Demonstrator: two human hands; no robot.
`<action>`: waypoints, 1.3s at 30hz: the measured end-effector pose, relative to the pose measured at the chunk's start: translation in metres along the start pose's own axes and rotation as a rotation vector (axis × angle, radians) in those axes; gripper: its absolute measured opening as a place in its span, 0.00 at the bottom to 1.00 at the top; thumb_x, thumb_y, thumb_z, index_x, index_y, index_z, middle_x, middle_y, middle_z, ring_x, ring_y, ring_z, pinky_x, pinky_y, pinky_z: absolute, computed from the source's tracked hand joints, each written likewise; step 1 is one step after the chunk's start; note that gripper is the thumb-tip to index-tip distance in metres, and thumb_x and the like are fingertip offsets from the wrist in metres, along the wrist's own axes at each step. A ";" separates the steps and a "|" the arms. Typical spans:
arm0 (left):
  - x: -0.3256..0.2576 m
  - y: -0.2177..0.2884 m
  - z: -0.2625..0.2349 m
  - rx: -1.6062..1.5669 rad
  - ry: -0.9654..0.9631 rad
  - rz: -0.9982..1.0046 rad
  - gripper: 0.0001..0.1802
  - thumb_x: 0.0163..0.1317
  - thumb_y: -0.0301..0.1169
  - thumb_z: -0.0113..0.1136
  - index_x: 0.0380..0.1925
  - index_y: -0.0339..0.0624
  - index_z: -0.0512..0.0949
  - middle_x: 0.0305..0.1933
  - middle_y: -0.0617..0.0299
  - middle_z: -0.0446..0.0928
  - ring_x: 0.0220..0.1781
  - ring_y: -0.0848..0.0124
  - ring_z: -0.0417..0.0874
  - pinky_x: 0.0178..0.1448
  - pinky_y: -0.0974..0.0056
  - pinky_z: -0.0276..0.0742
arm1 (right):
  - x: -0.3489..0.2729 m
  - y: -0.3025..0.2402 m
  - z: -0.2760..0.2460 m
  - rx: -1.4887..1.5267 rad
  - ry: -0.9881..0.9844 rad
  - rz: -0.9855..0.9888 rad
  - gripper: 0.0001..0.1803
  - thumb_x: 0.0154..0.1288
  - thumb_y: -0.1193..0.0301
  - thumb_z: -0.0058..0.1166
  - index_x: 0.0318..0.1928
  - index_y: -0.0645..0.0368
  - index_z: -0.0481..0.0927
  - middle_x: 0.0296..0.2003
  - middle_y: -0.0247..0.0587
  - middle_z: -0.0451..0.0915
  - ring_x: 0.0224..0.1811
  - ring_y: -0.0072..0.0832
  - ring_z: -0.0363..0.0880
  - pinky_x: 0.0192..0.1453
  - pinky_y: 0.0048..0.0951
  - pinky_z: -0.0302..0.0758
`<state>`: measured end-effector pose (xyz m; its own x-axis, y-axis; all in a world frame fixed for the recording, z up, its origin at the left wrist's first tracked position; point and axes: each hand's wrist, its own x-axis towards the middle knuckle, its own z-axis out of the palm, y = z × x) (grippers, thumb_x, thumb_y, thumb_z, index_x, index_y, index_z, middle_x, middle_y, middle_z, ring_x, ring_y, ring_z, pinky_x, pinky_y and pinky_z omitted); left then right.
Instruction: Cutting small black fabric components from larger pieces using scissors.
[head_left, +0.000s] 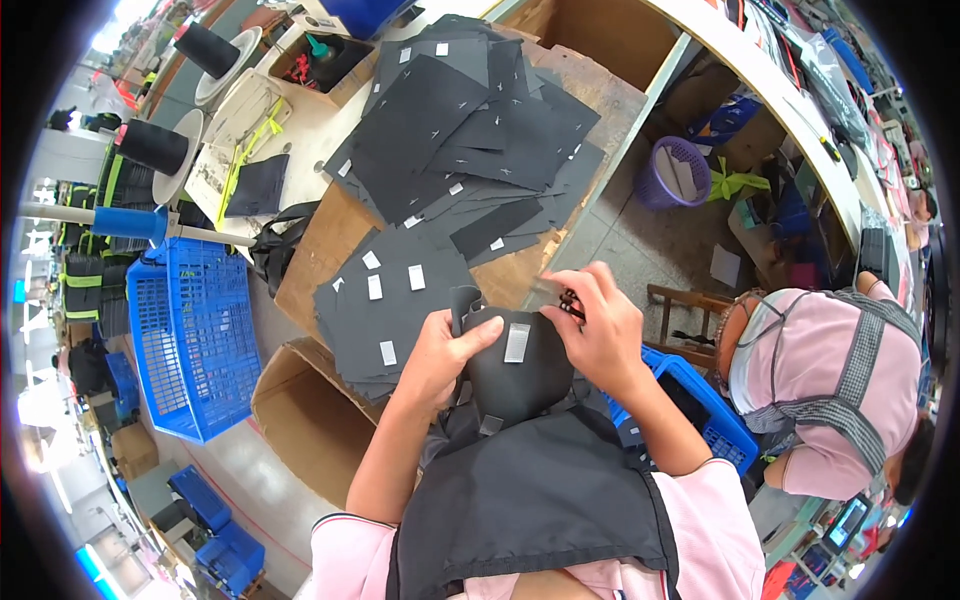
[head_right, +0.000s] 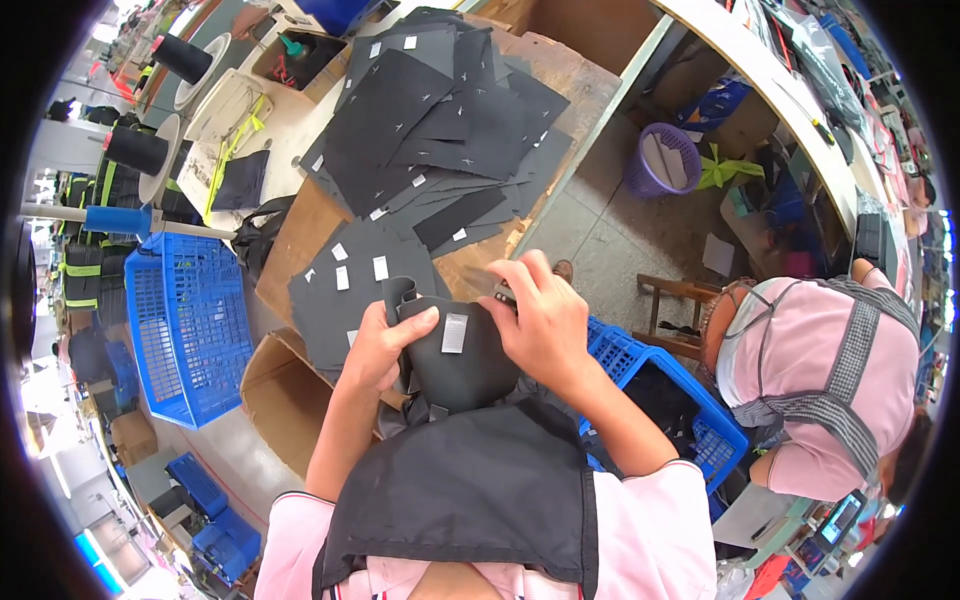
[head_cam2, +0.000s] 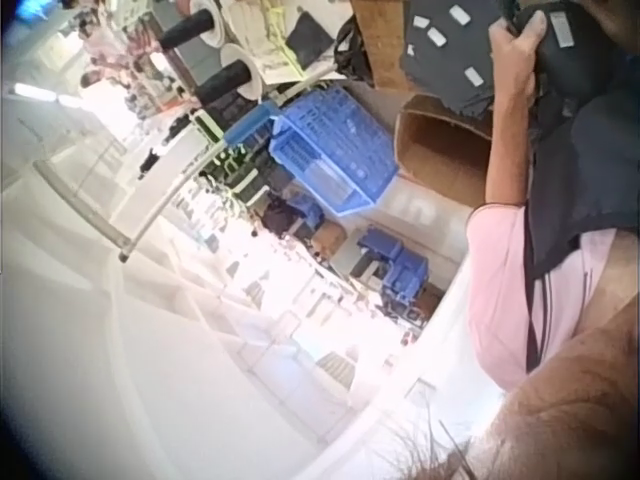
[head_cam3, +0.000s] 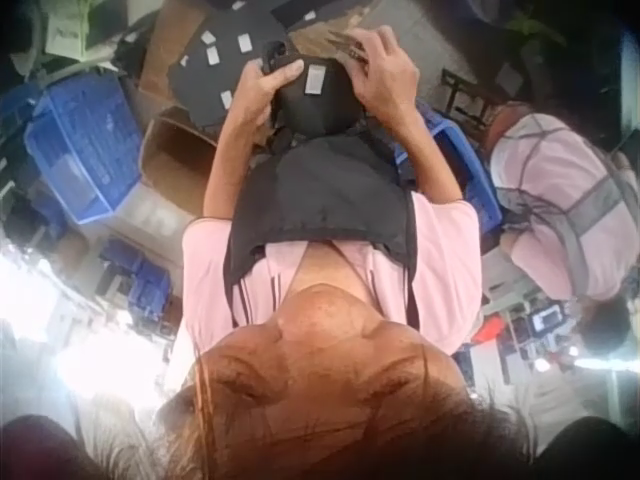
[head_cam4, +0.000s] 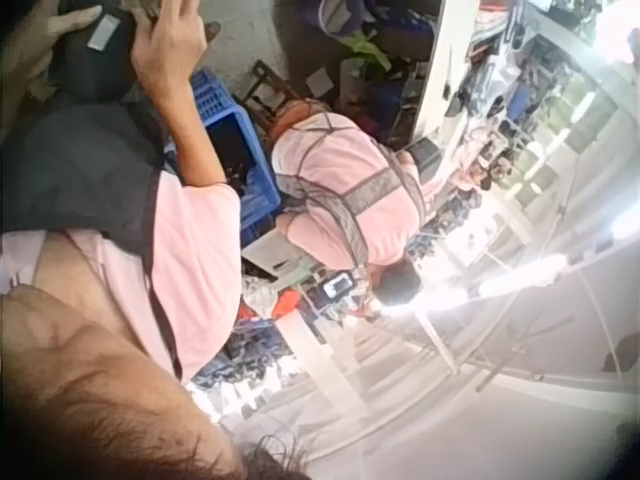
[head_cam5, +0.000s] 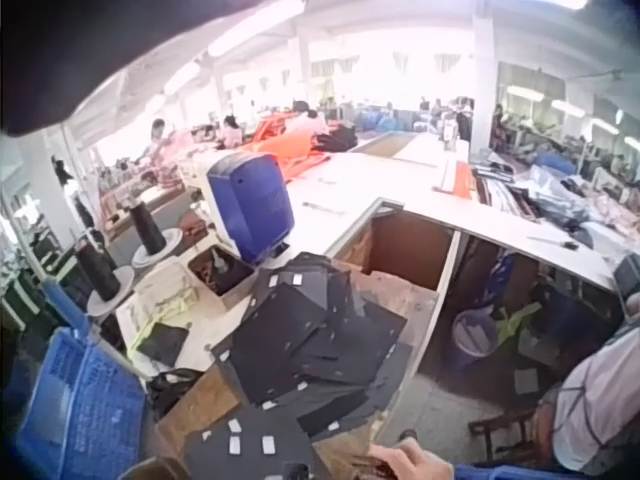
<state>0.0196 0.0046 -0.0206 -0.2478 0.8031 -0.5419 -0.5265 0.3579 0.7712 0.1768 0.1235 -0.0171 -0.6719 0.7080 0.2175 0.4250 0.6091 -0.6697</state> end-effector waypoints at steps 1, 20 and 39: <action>0.000 -0.001 -0.002 -0.047 0.033 0.000 0.11 0.58 0.33 0.63 0.31 0.33 0.77 0.30 0.62 0.79 0.30 0.77 0.77 0.36 0.71 0.74 | -0.003 -0.004 -0.001 -0.008 0.139 -0.122 0.19 0.49 0.73 0.63 0.43 0.56 0.74 0.34 0.41 0.73 0.30 0.39 0.76 0.30 0.33 0.72; -0.006 0.013 0.006 0.279 -0.007 0.009 0.09 0.63 0.31 0.56 0.31 0.35 0.78 0.27 0.68 0.76 0.29 0.82 0.71 0.34 0.73 0.68 | 0.009 0.005 -0.028 0.039 -0.279 -0.415 0.19 0.42 0.73 0.65 0.39 0.55 0.78 0.30 0.35 0.74 0.28 0.34 0.75 0.30 0.30 0.71; -0.004 0.012 0.006 0.180 0.003 -0.045 0.08 0.59 0.31 0.60 0.29 0.37 0.77 0.28 0.70 0.75 0.30 0.82 0.72 0.35 0.74 0.67 | 0.016 0.010 -0.038 -0.035 -0.377 -0.504 0.16 0.41 0.73 0.65 0.35 0.55 0.79 0.27 0.35 0.74 0.26 0.33 0.73 0.29 0.30 0.70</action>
<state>0.0190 0.0082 -0.0076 -0.2300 0.7830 -0.5779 -0.3828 0.4732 0.7935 0.1933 0.1546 0.0071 -0.9599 0.1595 0.2306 0.0153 0.8510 -0.5249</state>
